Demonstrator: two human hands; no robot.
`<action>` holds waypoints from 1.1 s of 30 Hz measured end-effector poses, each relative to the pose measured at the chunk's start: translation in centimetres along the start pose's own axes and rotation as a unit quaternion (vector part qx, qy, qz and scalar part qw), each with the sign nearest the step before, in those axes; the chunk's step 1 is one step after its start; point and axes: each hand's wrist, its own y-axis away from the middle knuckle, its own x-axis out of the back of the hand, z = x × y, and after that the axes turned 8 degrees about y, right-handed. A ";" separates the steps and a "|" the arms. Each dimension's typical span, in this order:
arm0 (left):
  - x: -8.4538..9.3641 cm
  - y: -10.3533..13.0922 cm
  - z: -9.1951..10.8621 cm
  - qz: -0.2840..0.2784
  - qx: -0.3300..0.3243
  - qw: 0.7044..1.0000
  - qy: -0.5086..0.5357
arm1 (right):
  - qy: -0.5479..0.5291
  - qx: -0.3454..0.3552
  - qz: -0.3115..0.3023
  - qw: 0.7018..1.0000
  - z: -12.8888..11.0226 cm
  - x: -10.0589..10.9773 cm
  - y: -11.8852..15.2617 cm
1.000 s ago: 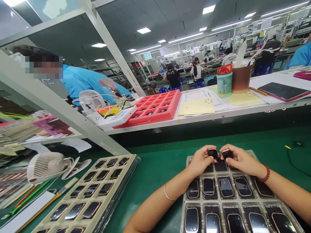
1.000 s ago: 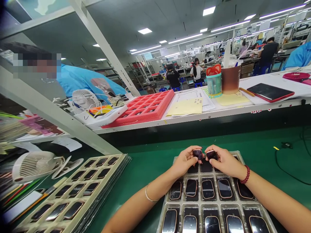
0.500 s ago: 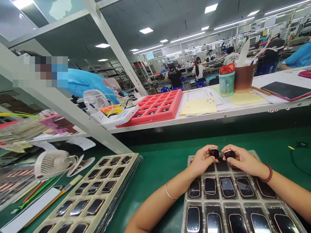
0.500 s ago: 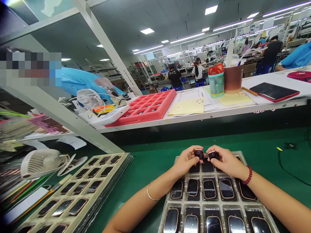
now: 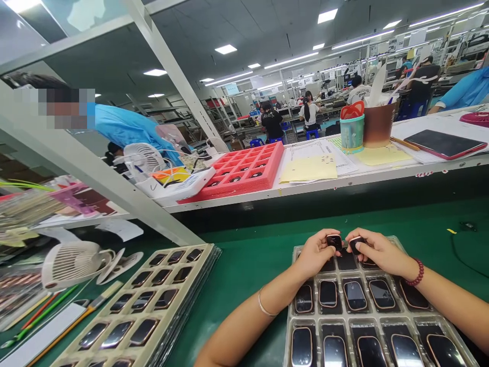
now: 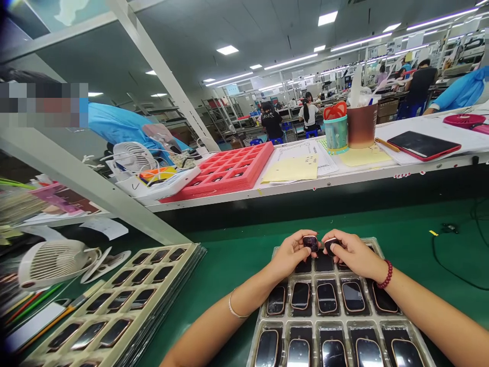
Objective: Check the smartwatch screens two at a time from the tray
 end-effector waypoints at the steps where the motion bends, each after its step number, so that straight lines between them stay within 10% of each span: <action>1: 0.0 0.0 0.0 0.000 0.001 1.000 -0.001 | 0.000 0.000 0.000 1.000 0.0 0.0 0.0; 33: 0.0 0.0 -0.1 0.014 0.008 1.000 0.014 | 0.054 0.031 0.003 0.998 -0.4 -0.1 0.1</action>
